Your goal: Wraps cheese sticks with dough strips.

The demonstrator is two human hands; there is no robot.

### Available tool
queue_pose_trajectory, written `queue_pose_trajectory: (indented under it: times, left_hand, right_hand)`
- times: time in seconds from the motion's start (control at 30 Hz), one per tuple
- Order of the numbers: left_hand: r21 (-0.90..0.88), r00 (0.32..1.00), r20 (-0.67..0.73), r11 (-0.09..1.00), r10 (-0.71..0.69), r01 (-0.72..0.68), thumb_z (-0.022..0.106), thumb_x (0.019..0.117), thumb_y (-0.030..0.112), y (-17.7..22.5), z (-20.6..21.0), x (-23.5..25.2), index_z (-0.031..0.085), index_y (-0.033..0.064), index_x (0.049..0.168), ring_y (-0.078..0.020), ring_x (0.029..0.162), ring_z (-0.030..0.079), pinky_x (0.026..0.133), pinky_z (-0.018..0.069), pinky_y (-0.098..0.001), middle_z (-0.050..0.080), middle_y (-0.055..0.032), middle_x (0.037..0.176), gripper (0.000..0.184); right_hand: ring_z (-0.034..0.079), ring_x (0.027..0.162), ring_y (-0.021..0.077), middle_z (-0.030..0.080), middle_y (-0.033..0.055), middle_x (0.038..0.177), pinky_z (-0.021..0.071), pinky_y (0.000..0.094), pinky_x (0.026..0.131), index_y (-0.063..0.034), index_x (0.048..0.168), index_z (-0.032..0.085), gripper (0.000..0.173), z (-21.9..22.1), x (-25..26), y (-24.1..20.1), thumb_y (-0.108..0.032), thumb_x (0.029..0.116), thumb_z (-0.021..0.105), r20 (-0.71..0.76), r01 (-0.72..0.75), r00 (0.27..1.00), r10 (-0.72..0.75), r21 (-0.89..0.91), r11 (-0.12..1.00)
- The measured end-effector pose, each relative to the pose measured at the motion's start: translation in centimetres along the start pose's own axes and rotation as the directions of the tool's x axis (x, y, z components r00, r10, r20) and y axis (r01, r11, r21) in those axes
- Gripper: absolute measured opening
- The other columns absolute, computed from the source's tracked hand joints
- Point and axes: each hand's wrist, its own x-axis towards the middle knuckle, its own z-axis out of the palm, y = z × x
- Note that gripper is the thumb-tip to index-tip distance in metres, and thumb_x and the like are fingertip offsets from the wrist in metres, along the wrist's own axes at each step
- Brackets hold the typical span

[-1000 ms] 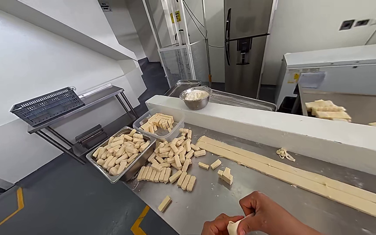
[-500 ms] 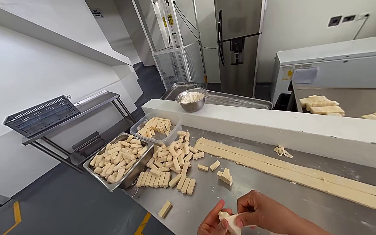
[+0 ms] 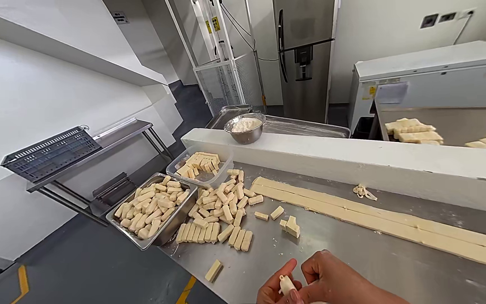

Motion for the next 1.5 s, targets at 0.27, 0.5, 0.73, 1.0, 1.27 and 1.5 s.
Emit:
queue_pose_trajectory:
  times: [0.27, 0.5, 0.73, 1.0, 1.27, 1.5]
  left_hand:
    - [-0.050, 0.999, -0.042, 0.998, -0.025, 0.023, 0.048, 0.1002, -0.007, 0.3, 0.0, -0.1, 0.056, -0.0050, 0.133, -0.0186, 0.103, 0.073, 0.093, 0.0590, -0.0364, 0.075, -0.0079, 0.112, 0.034]
    - [-0.031, 0.999, -0.031, 0.999, -0.035, 0.034, 0.044, 0.1013, -0.008, 0.8, -0.3, -0.1, 0.046, -0.0075, 0.143, -0.0212, 0.100, 0.074, 0.093, 0.0596, -0.0389, 0.076, -0.0093, 0.106, 0.041]
    - [0.102, 0.997, 0.000, 0.992, -0.078, 0.078, 0.056, 0.0954, -0.007, 0.7, -0.4, 0.0, 0.053, -0.0075, 0.137, -0.0112, 0.087, 0.073, 0.084, 0.0610, -0.0318, 0.075, -0.0020, 0.101, 0.042]
    - [0.180, 0.992, -0.069, 0.977, -0.105, 0.116, 0.007, 0.1117, 0.027, 0.0, 0.4, 0.5, 0.046, -0.0066, 0.137, -0.0149, 0.100, 0.071, 0.091, 0.0582, -0.0344, 0.072, -0.0085, 0.110, 0.057]
    - [0.737, 0.961, -0.165, 0.675, 0.222, -0.030, 0.014, 0.1096, 0.028, -2.4, -0.4, 3.5, 0.067, -0.0001, 0.089, -0.0083, 0.062, 0.059, 0.065, 0.0525, -0.0307, 0.061, -0.0009, 0.066, 0.064]
    - [0.552, 0.980, -0.177, 0.816, -0.085, 0.171, 0.003, 0.1097, 0.040, -2.6, -0.3, 4.5, 0.055, 0.0074, 0.078, -0.0071, 0.053, 0.054, 0.053, 0.0477, -0.0252, 0.055, 0.0018, 0.060, 0.070]
  right_hand:
    - [0.046, 0.055, 0.0068, 0.050, -0.0017, 0.061, 0.0380, 0.0283, 0.055, -0.0035, 0.075, 0.062, 0.040, -0.4, -0.1, 0.5, -0.037, 0.0916, 0.076, 0.038, 0.046, 0.998, -0.047, 0.032, 0.998]
    - [0.050, 0.055, 0.0027, 0.057, -0.0023, 0.066, 0.0410, 0.0220, 0.052, -0.0038, 0.088, 0.068, 0.025, -1.0, -0.3, 1.1, -0.026, 0.0979, 0.069, 0.141, 0.050, 0.988, -0.065, 0.109, 0.993]
    - [0.042, 0.053, 0.0045, 0.048, -0.0042, 0.059, 0.0327, 0.0265, 0.053, -0.0051, 0.072, 0.061, 0.037, -0.1, -0.6, 0.6, -0.033, 0.0914, 0.076, 0.098, 0.055, 0.993, -0.061, 0.065, 0.996]
    - [0.065, 0.081, 0.0355, 0.068, 0.0211, 0.082, 0.0471, 0.0559, 0.077, 0.0055, 0.091, 0.072, 0.052, 1.0, -0.5, -1.8, -0.045, 0.0991, 0.065, 0.041, -0.081, 0.995, 0.092, -0.221, 0.972]
    - [0.066, 0.095, 0.0437, 0.068, 0.0270, 0.094, 0.0476, 0.0606, 0.084, 0.0072, 0.102, 0.067, 0.039, 1.4, -0.2, -3.4, -0.028, 0.1076, 0.053, 0.214, -0.087, 0.960, 0.181, -0.386, 0.918]
    - [0.066, 0.101, 0.0455, 0.067, 0.0300, 0.099, 0.0480, 0.0597, 0.088, 0.0109, 0.104, 0.065, 0.032, 2.3, 0.7, -3.2, -0.017, 0.1077, 0.049, 0.257, -0.033, 0.956, 0.143, -0.391, 0.920]
